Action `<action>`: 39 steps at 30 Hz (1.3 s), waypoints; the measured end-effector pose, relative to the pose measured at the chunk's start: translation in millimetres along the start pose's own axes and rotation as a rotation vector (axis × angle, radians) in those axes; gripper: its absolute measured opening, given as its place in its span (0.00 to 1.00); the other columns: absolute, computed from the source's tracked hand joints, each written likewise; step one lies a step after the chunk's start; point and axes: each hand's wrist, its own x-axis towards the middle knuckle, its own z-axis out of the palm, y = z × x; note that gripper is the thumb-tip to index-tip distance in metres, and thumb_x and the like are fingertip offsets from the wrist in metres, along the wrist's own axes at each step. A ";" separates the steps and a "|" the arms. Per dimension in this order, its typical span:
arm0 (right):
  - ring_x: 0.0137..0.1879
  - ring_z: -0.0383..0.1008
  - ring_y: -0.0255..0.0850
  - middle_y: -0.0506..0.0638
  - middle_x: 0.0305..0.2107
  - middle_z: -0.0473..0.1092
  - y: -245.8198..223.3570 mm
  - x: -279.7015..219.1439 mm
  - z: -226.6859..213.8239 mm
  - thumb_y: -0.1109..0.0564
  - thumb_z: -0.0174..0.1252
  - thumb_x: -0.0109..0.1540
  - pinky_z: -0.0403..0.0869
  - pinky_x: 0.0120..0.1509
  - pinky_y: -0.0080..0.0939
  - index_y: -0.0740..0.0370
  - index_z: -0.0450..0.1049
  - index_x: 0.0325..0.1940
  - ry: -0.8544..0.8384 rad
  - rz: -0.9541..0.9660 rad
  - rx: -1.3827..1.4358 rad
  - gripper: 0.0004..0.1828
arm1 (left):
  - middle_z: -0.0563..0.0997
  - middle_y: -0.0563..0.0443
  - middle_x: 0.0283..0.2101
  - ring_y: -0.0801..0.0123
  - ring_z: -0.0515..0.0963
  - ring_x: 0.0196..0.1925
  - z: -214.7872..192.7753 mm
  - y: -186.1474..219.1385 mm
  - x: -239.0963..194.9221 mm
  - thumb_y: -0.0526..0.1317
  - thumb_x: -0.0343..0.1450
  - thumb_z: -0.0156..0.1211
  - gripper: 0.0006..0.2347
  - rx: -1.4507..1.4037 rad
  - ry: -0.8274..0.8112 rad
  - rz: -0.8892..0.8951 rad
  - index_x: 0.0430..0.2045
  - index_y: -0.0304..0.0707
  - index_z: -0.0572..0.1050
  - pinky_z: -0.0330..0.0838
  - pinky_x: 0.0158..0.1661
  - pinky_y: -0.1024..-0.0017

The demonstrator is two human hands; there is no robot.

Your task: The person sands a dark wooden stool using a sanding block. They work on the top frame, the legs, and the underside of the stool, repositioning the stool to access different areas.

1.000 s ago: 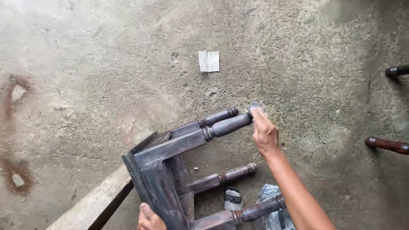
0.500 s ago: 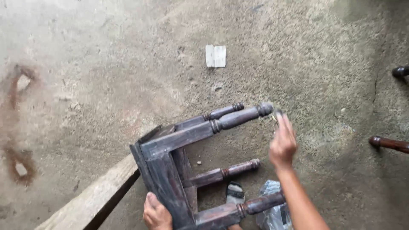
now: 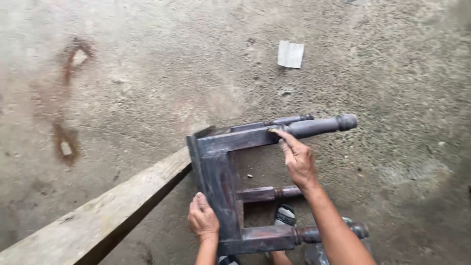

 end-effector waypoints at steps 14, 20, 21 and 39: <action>0.68 0.71 0.53 0.60 0.58 0.74 -33.7 9.0 97.3 0.70 0.51 0.58 0.66 0.75 0.53 0.65 0.76 0.58 -0.233 -0.652 -0.119 0.24 | 0.81 0.35 0.42 0.36 0.78 0.45 -9.3 12.4 3.0 0.55 0.78 0.40 0.22 -0.095 -0.057 0.098 0.40 0.36 0.79 0.71 0.45 0.48; 0.68 0.73 0.52 0.60 0.58 0.75 -14.0 -19.8 126.6 0.69 0.50 0.66 0.66 0.77 0.51 0.63 0.78 0.57 0.187 -0.346 -0.445 0.19 | 0.81 0.35 0.43 0.37 0.79 0.46 -11.3 11.5 4.3 0.56 0.77 0.39 0.23 -0.107 -0.096 0.065 0.41 0.37 0.79 0.72 0.45 0.48; 0.68 0.73 0.52 0.60 0.58 0.74 -36.1 -23.7 147.2 0.67 0.49 0.65 0.66 0.76 0.52 0.63 0.78 0.57 0.168 -0.371 -0.379 0.19 | 0.81 0.35 0.43 0.37 0.79 0.46 -7.0 9.2 7.4 0.56 0.77 0.38 0.24 -0.109 -0.093 0.068 0.40 0.36 0.79 0.72 0.46 0.48; 0.71 0.72 0.51 0.58 0.61 0.74 -84.8 -59.4 231.6 0.70 0.48 0.63 0.70 0.74 0.45 0.63 0.76 0.60 0.000 -0.624 -0.123 0.23 | 0.81 0.34 0.53 0.44 0.79 0.55 14.7 -23.2 21.9 0.54 0.78 0.28 0.28 -0.452 -0.089 0.031 0.52 0.33 0.77 0.70 0.55 0.55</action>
